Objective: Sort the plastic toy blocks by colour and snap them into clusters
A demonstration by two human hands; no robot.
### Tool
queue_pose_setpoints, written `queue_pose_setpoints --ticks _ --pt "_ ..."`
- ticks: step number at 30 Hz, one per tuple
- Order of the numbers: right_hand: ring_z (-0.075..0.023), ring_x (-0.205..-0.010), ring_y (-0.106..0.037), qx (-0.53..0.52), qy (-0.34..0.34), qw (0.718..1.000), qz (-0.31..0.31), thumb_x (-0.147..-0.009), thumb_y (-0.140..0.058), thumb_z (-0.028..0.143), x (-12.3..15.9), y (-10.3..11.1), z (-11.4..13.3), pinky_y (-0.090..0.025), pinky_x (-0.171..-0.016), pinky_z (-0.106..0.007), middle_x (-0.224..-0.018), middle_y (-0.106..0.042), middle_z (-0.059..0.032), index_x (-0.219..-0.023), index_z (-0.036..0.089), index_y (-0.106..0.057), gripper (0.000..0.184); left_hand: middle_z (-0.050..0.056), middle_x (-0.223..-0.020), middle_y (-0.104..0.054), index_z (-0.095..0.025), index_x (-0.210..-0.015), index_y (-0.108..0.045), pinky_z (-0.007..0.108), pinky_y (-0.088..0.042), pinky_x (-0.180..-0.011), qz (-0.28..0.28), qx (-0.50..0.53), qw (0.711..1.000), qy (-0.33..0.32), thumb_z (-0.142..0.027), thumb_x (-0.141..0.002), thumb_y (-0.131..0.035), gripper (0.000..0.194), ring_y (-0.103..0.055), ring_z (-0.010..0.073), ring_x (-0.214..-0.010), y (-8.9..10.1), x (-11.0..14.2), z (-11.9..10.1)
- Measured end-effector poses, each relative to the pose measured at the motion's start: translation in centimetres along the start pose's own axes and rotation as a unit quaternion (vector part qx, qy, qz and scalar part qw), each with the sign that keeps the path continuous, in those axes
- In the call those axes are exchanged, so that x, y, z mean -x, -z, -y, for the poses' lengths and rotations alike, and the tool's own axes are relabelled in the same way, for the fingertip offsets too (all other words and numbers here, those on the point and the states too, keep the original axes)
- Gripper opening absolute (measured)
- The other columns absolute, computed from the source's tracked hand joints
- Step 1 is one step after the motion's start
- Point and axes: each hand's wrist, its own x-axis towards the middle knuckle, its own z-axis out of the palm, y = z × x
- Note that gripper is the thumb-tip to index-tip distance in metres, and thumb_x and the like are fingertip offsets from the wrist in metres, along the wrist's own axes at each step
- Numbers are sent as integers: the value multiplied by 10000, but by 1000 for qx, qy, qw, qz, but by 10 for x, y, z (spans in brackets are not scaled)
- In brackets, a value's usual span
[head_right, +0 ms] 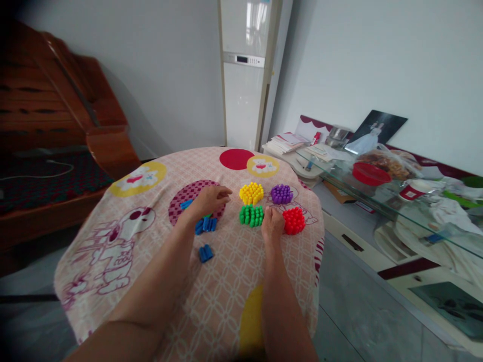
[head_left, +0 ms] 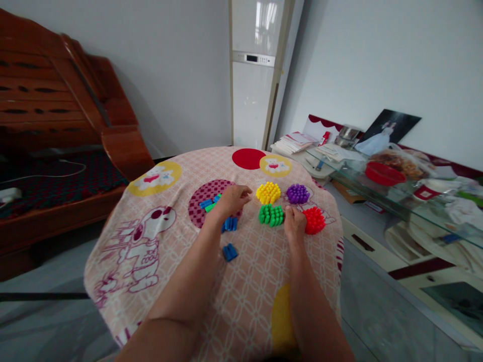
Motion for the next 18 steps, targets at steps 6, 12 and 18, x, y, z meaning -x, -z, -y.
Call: queue_pose_setpoints --ticks 6,12,18 --pt "-178 -605 -456 2 0 1000 2 -898 -340 407 1 0 3 -263 -600 -294 -634 -610 -75 -628 173 -611 448 100 -792 -723 -144 -802 -717 317 -468 -687 -18 -76 989 128 -192 -773 -635 99 -641 217 -743 52 28 50" --pt "-174 -606 -460 8 7 1000 -3 -890 -348 404 0 -1 0 -269 -596 -293 -633 -611 -68 -635 175 -608 430 48 -723 -702 -173 -752 -705 281 -434 -615 68 -88 990 82 -213 -671 -696 91 -622 194 -685 25 20 47" --pt "-174 -605 -466 1 3 1000 -5 -891 -355 404 0 -1 -2 -273 -586 -287 -624 -618 -70 -637 169 -626 440 58 -765 -714 -161 -840 -731 298 -464 -670 75 -108 989 65 -114 -650 -621 225 -639 205 -730 17 15 29"
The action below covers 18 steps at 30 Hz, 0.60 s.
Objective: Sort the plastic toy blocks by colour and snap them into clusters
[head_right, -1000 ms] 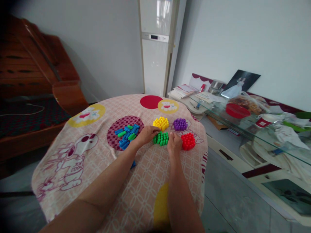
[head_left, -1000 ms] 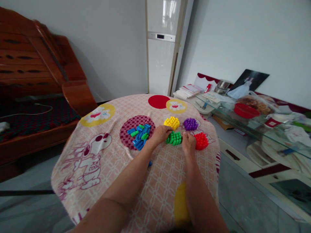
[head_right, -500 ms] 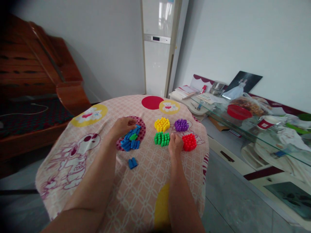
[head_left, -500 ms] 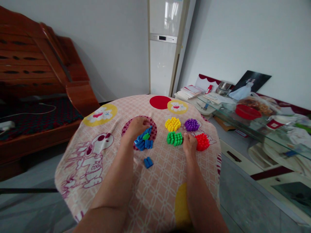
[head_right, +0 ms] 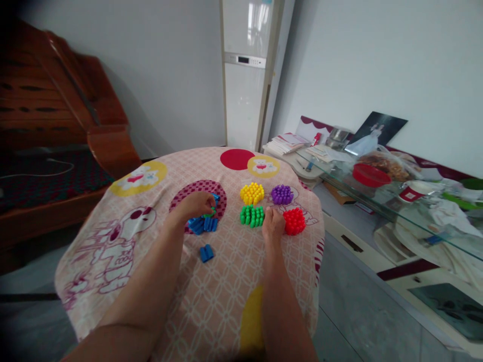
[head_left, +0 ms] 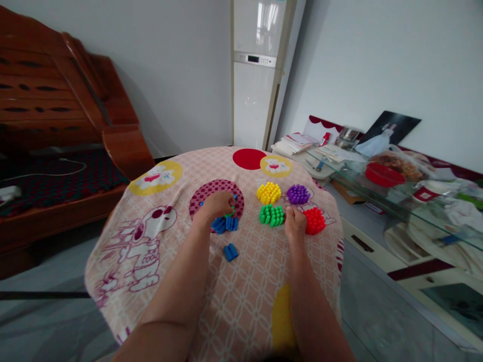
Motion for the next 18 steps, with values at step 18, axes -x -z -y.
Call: queue_pose_setpoints --ticks 18 --pt "-195 -649 -514 -18 -6 1000 0 -898 -357 394 2 1 4 -305 -610 -290 -706 -667 -105 -739 142 -693 449 39 -844 -721 -204 -861 -752 277 -449 -685 -4 10 983 -184 -158 -720 -650 180 -640 193 -788 -27 4 -89"
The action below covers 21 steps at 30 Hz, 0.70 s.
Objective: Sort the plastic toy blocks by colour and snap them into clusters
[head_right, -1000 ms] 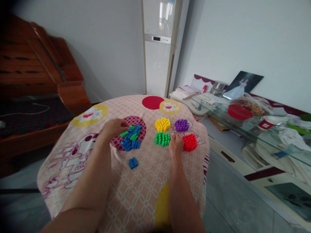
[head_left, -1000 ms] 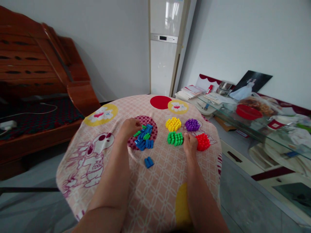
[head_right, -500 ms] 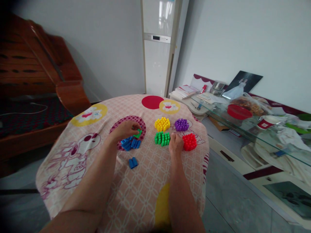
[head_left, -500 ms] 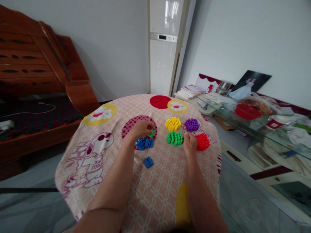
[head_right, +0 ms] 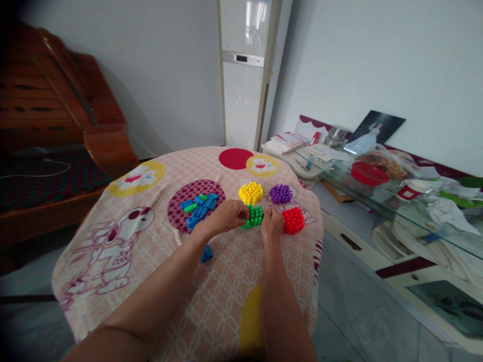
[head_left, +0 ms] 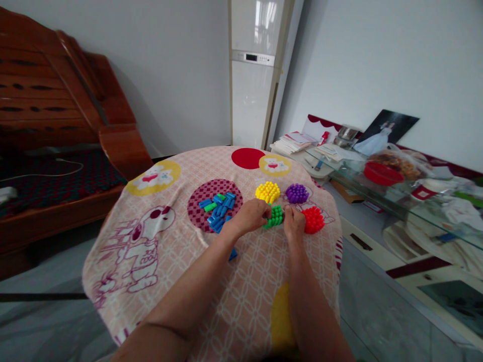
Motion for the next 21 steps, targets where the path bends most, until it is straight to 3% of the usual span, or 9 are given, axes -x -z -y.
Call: queue_pose_setpoints --ticks 7,11,14,17,19,21 --pt "-197 -655 -522 1 4 1000 -4 -900 -352 416 0 -2 -2 -306 -607 -290 -691 -665 -99 -718 147 -688 467 45 -899 -712 -201 -873 -706 272 -434 -667 2 -40 999 36 -163 -722 -644 168 -641 204 -841 -14 0 2" --pt "-195 -666 -528 -7 -1 1000 0 -899 -365 405 0 -2 -2 -327 -621 -289 -719 -677 -105 -752 144 -703 452 31 -868 -709 -185 -862 -681 252 -416 -640 -4 -10 999 46 -193 -700 -688 162 -630 178 -793 1 5 10" --pt "-191 -662 -521 0 -5 1000 0 -898 -362 402 0 -2 -3 -320 -619 -289 -716 -671 -104 -749 143 -698 450 31 -827 -712 -165 -863 -684 244 -423 -646 -32 23 996 84 -222 -738 -666 138 -625 161 -749 23 14 33" --pt "-190 -658 -515 15 -9 1000 5 -896 -356 409 -1 -3 -4 -306 -610 -288 -693 -659 -101 -720 145 -684 456 73 -881 -732 -154 -916 -710 288 -457 -714 -130 14 976 173 -225 -804 -594 175 -648 204 -811 36 26 71" --pt "-191 -659 -515 19 -9 1000 15 -892 -351 413 -2 -3 -5 -300 -605 -287 -689 -654 -102 -710 145 -676 459 122 -1025 -733 -149 -1058 -711 332 -477 -789 -183 9 956 228 -234 -851 -554 273 -661 251 -916 34 31 95" --pt "-192 -658 -512 21 -9 1000 20 -890 -342 417 -3 -3 -6 -295 -600 -286 -688 -651 -103 -706 145 -673 466 162 -1175 -694 -132 -1211 -662 364 -478 -870 -183 -5 948 260 -261 -912 -484 371 -646 284 -1041 25 33 113"
